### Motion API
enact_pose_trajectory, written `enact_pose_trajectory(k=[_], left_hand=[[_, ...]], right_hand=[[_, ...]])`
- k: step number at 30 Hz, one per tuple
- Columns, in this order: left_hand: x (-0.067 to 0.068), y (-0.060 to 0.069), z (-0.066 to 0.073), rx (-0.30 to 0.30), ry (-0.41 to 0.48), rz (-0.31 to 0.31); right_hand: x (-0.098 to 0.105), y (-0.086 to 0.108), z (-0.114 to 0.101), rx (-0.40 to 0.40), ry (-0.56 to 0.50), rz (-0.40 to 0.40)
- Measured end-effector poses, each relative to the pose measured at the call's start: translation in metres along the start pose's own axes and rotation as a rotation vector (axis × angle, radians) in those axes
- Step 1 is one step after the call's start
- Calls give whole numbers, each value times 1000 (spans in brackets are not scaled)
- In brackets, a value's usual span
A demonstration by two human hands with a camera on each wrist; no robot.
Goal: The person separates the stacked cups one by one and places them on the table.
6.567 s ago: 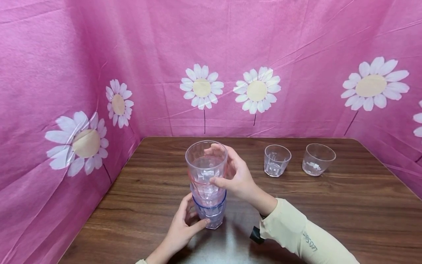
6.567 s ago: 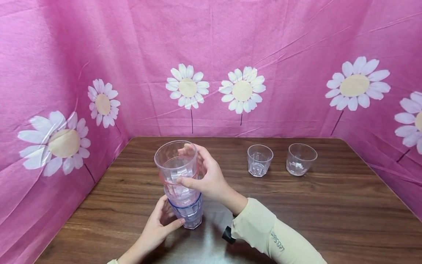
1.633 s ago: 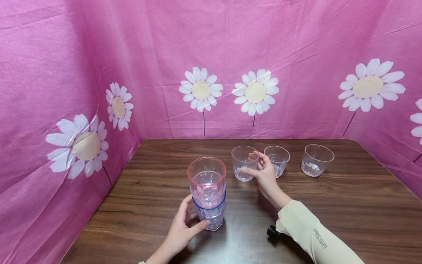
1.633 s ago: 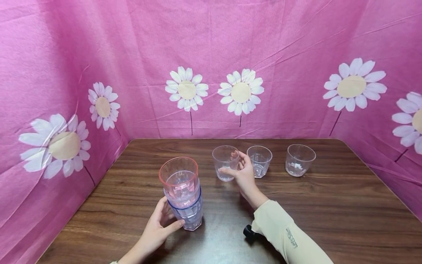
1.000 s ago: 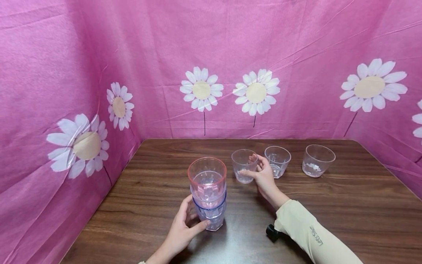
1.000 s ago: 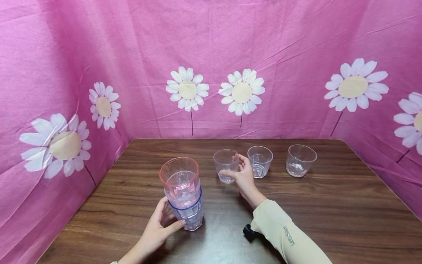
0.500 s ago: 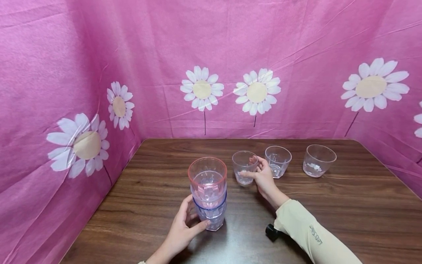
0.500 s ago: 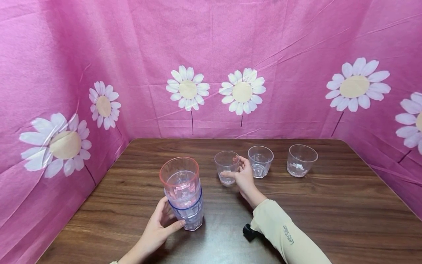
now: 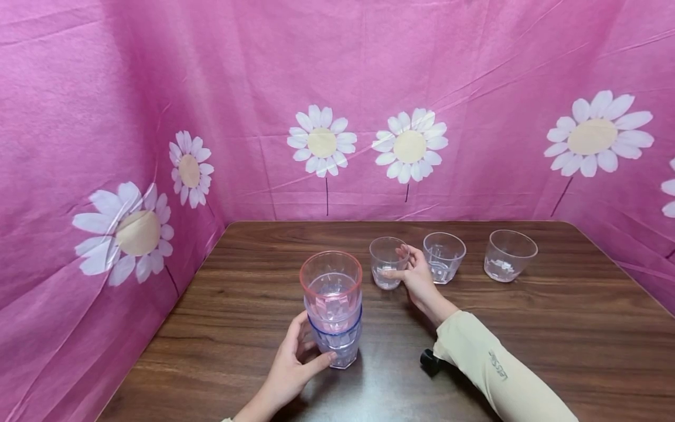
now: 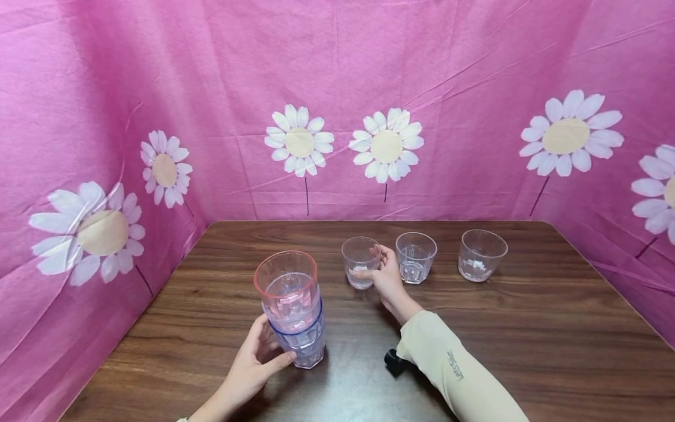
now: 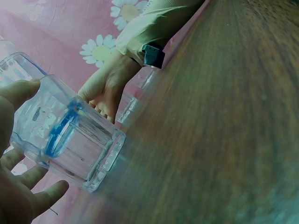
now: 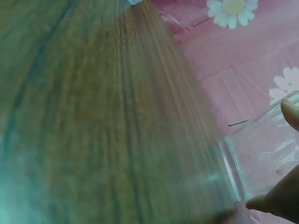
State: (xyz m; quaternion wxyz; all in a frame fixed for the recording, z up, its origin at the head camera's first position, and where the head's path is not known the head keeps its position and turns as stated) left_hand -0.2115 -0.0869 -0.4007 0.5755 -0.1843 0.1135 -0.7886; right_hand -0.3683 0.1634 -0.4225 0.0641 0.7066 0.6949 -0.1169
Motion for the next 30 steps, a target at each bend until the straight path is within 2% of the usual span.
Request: enact_pose_trajectory(k=[7, 15, 24, 30], left_hand=[[0, 0, -2, 27, 1, 6], [1, 0, -1, 5, 0, 4], [0, 0, -1, -13, -6, 1], [0, 0, -1, -15, -7, 4]], right_hand=[[0, -7, 2, 12, 5, -5], [-1, -10, 5, 2, 61, -29], [-2, -1, 1, -24, 122, -48], [-4, 5, -20, 81, 182, -21]])
Point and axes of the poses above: each hand's wrist, its own y-axis away from the middle knuckle, its own x-axis out of the back of the hand, z = x × y, the point moved 10 cm from there along -y, towards the middle knuckle, and after that the axes turned 4 degrees about -z, right-handed, at the moved point
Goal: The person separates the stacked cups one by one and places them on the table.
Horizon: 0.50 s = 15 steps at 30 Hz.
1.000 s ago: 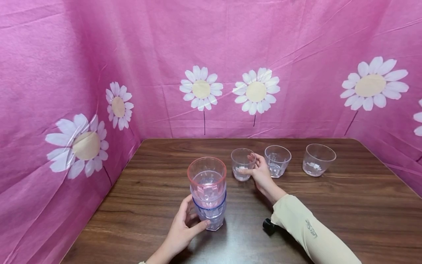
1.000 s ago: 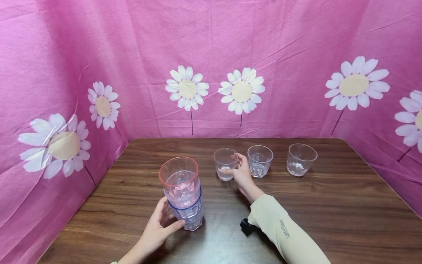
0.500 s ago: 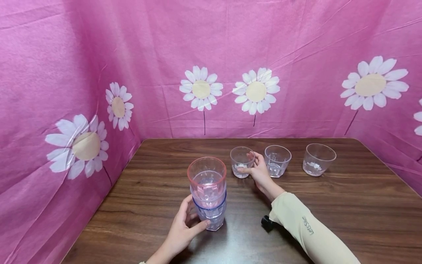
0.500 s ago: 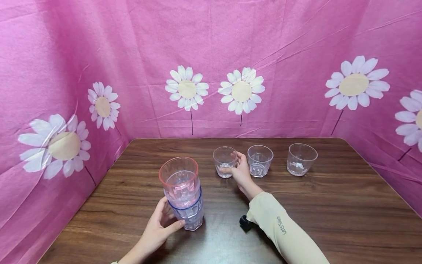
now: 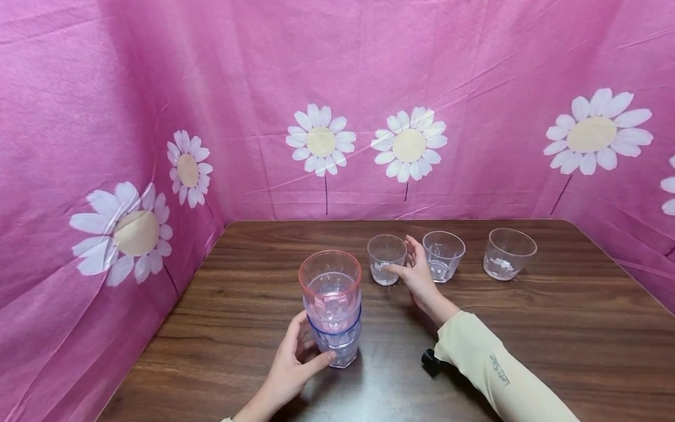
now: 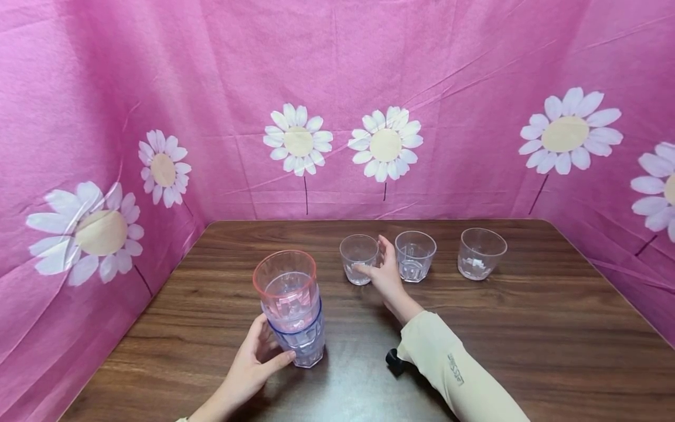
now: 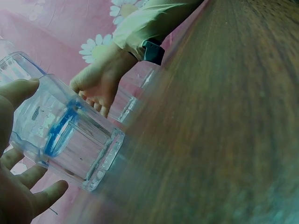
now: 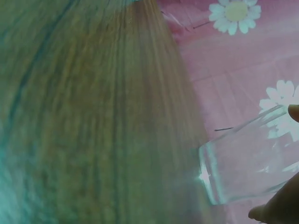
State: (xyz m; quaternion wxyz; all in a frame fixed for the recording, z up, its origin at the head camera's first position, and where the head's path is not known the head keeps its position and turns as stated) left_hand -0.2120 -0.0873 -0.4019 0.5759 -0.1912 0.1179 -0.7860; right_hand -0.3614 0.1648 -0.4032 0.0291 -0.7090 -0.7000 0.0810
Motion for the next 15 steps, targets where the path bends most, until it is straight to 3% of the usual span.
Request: enact_pose_trajectory(k=[10, 15], left_hand=[[0, 0, -2, 27, 12, 6], [0, -1, 0, 8, 6, 2]], right_hand=[[-11, 17, -41, 171, 49, 0], [-31, 33, -73, 319, 24, -88]])
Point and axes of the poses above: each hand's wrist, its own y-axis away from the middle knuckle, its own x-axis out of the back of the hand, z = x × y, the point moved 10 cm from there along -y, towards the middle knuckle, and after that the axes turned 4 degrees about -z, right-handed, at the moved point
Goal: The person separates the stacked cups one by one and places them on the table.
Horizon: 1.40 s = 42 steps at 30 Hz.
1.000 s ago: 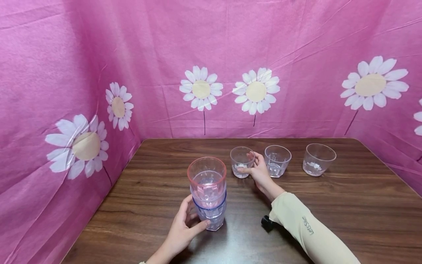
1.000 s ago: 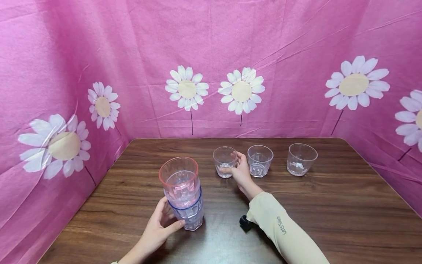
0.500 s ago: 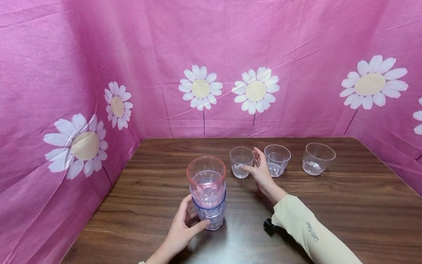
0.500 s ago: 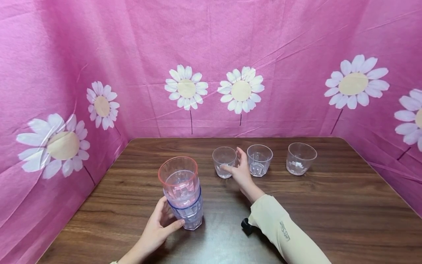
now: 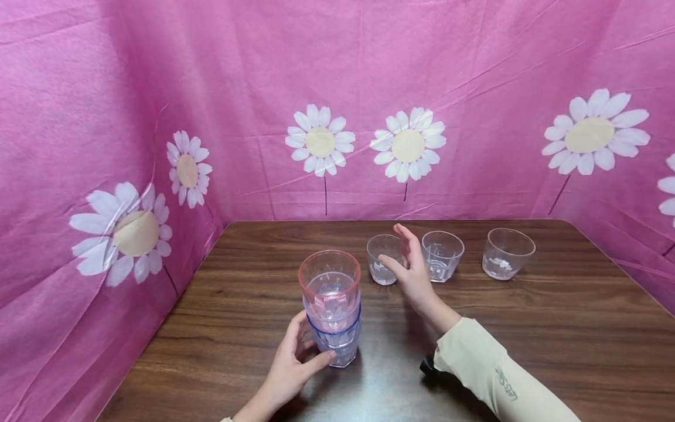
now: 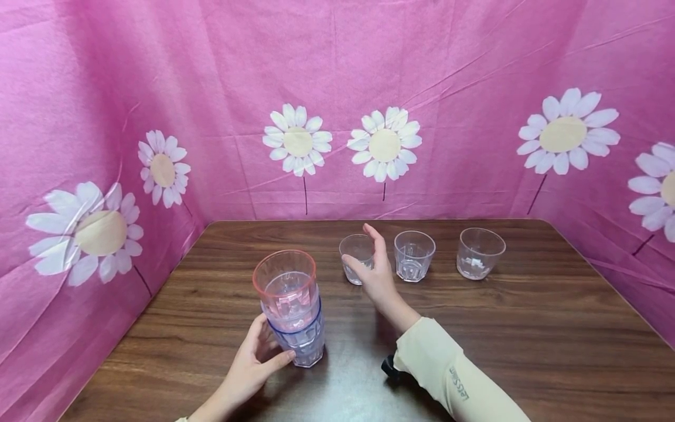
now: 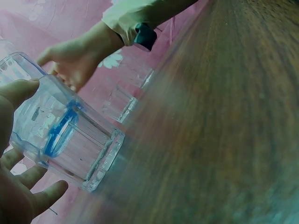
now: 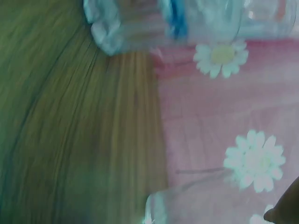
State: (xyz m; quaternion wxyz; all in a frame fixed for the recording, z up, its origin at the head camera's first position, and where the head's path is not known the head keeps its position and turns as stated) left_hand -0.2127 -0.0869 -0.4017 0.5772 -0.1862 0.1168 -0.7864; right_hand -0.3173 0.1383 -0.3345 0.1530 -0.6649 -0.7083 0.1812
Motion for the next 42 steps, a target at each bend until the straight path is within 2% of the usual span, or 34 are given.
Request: enact_pose_trajectory(k=[8, 14, 25, 30, 37, 42], left_hand=[[1, 0, -2, 29, 4, 7], [1, 0, -2, 34, 1, 9], [0, 0, -1, 13, 1, -4], [0, 0, -1, 27, 6, -1], [-1, 0, 6, -19, -1, -1], [-1, 0, 5, -2, 7, 0]], right_hand=[[-37, 13, -38, 142, -102, -192], [-58, 23, -56, 218, -144, -332], [-75, 32, -60, 244, -198, -478], [-82, 34, -60, 245, -166, -516], [-93, 39, -61, 222, -129, -562], [-98, 42, -56, 209, -93, -580]])
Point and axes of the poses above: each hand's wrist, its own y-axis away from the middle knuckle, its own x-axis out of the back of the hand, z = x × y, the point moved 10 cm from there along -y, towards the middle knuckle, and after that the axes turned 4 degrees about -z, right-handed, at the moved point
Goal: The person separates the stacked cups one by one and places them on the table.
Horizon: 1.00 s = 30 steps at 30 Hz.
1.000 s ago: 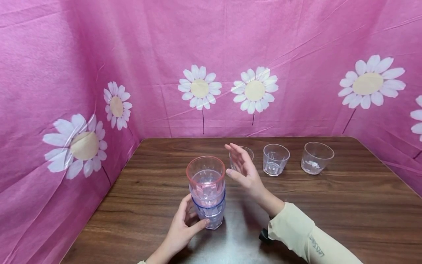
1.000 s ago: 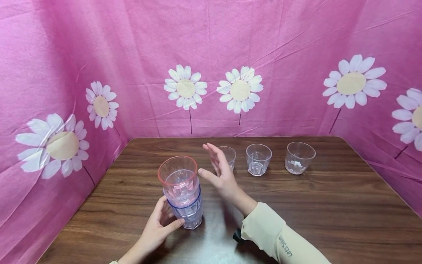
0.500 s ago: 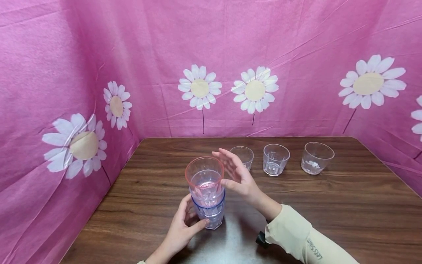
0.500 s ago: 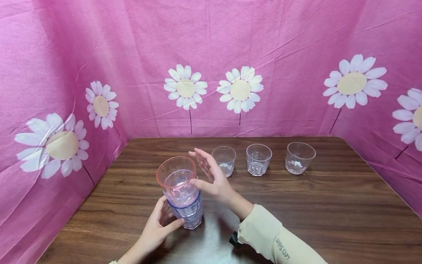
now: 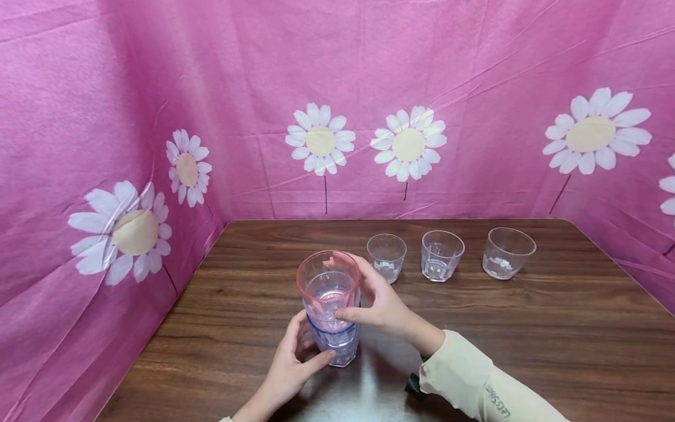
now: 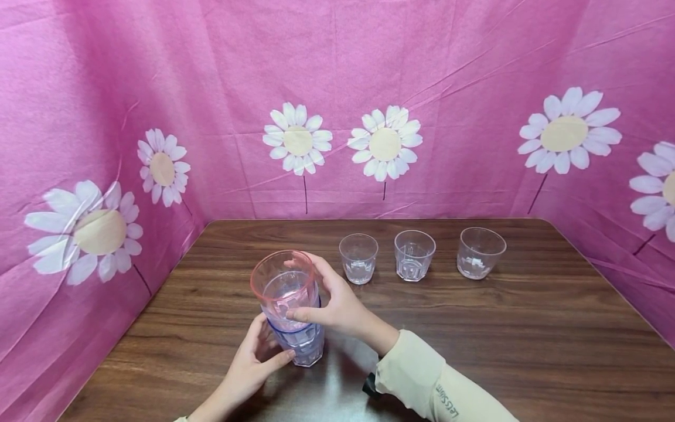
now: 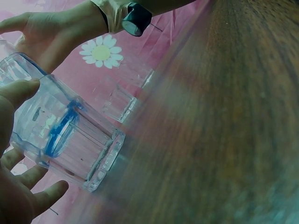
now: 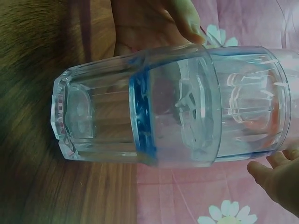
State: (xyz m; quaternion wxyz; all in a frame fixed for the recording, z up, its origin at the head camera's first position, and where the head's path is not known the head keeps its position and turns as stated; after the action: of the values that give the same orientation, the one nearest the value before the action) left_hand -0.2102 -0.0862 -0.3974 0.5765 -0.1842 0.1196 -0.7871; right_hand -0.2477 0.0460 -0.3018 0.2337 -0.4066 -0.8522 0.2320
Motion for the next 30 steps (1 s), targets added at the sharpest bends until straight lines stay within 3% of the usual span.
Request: enact_pose_trajectory(k=[9, 19, 26, 30], left_hand=[[1, 0, -5, 40, 4, 5], [0, 0, -1, -34, -16, -9], [0, 0, -7, 26, 0, 2], [0, 0, -6, 19, -6, -3]], right_hand=[[0, -1, -1, -5, 9, 23], [4, -2, -7, 48, -10, 82], [6, -3, -12, 78, -32, 105], [6, -5, -15, 101, -39, 97]])
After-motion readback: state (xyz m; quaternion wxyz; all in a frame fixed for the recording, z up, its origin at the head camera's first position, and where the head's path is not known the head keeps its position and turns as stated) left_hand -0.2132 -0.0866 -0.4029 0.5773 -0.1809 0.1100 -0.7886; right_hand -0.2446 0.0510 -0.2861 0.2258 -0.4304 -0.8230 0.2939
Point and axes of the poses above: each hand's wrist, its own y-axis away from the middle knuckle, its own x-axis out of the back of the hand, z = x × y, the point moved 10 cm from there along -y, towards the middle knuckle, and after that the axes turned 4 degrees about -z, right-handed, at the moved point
